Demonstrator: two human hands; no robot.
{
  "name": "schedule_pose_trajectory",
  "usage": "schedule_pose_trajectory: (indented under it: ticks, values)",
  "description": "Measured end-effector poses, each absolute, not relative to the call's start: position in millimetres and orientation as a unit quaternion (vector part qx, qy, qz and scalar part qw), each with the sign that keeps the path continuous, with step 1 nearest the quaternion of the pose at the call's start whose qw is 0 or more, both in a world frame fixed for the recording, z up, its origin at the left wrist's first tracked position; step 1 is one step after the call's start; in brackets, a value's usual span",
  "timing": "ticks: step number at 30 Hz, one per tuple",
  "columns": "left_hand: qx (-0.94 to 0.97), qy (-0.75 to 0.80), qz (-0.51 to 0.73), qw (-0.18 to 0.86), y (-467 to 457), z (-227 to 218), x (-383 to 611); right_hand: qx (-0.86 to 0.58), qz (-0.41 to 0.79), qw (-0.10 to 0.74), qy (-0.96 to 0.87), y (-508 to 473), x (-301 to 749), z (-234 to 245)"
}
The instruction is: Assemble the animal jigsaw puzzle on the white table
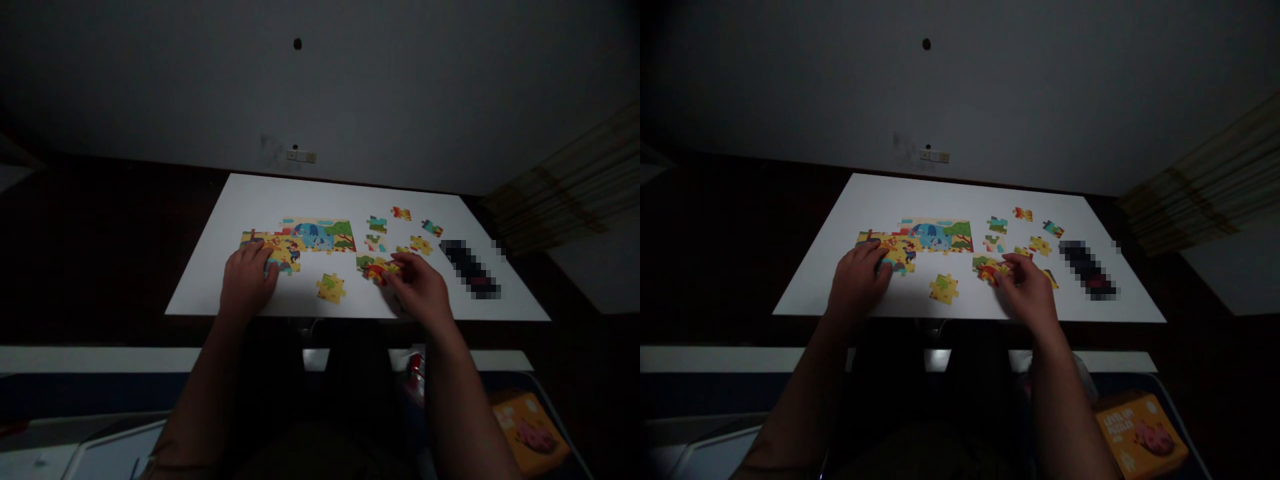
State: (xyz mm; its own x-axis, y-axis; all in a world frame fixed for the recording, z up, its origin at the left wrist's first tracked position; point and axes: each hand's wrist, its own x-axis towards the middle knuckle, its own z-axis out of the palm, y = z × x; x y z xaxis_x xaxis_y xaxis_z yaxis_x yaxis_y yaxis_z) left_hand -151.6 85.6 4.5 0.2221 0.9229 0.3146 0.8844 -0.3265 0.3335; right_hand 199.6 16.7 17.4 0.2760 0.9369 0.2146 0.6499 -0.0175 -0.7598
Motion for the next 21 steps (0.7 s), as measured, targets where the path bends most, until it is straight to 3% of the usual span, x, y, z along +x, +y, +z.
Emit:
schedule_pose_trajectory:
  ticks: [4, 13, 21]
  values:
    - [0.784, 0.572, 0.237, 0.041, 84.8, 4.9, -152.4, -0.665, 0.247, 0.434, -0.555, 21.1, 182.2, 15.3]
    - [0.782, 0.578, 0.229, 0.032, 83.1, 4.8, -152.3, -0.651, 0.272, 0.44, -0.555, 49.5, 148.7, 18.1]
    - [0.781, 0.582, 0.226, 0.016, 82.5, 4.0, -153.4, -0.667, 0.217, 0.298, -0.648, 83.6, 115.9, 12.6]
